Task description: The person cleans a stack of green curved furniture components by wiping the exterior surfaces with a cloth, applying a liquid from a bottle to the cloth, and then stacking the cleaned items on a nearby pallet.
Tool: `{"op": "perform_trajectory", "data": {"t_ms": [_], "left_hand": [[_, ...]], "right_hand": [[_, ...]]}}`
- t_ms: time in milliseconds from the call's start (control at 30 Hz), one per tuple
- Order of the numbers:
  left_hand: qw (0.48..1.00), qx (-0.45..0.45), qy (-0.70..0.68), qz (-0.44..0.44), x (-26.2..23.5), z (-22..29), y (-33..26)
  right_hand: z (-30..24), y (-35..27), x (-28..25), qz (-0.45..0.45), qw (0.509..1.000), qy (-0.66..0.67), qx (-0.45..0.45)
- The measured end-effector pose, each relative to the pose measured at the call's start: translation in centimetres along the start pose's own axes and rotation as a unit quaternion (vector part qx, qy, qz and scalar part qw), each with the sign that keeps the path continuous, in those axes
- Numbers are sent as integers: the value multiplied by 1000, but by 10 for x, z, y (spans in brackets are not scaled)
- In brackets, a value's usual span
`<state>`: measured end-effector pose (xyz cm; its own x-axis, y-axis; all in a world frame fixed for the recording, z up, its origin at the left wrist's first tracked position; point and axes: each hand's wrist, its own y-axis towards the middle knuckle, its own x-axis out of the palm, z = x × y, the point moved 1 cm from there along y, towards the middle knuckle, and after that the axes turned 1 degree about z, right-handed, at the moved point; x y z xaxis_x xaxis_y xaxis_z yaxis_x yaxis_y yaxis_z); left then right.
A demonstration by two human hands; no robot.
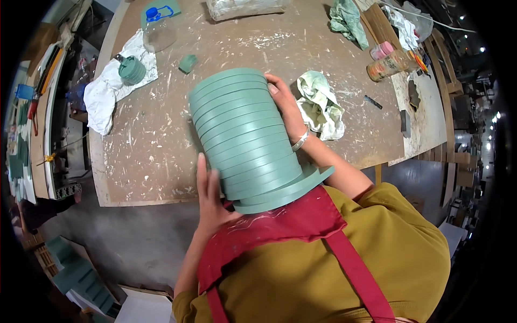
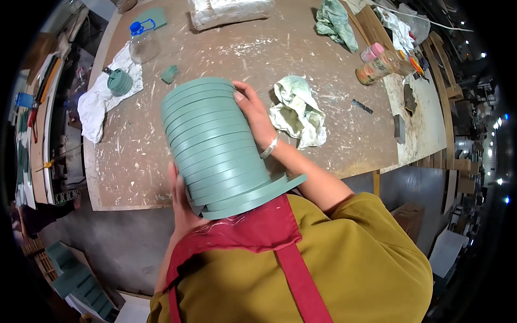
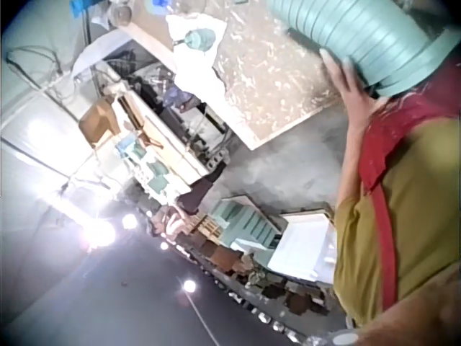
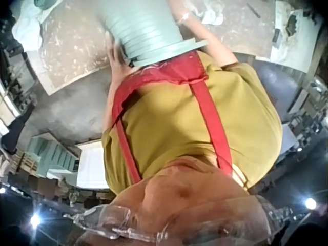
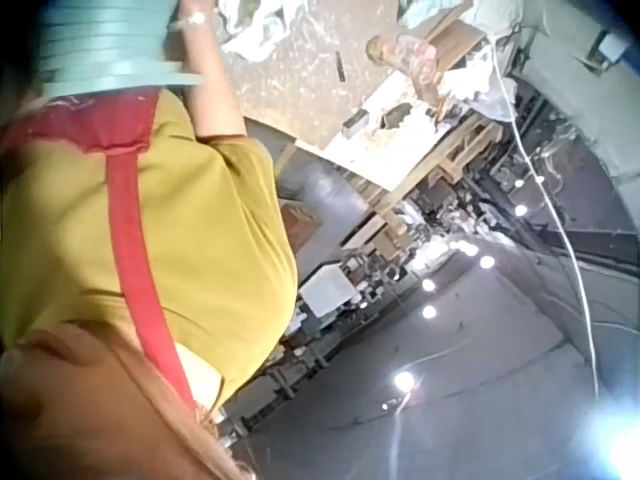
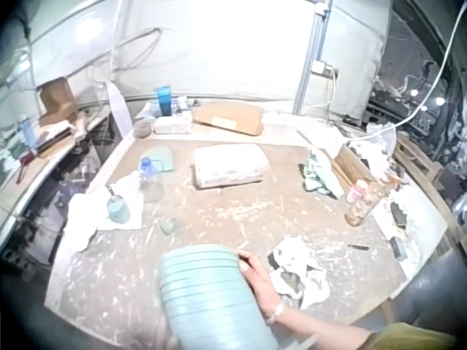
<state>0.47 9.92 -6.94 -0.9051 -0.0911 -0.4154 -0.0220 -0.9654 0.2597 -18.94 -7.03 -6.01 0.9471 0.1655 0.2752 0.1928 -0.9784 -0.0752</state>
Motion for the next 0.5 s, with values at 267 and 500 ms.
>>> {"op": "perform_trajectory", "data": {"t_ms": [267,500], "left_hand": [[922,269,277,-6,-10,39,25],[938,264,220,40,1,46,17]], "right_hand": [[2,0,-2,-18,999,-23,-13],[0,4,-18,-100,990,-97,-28]]}}
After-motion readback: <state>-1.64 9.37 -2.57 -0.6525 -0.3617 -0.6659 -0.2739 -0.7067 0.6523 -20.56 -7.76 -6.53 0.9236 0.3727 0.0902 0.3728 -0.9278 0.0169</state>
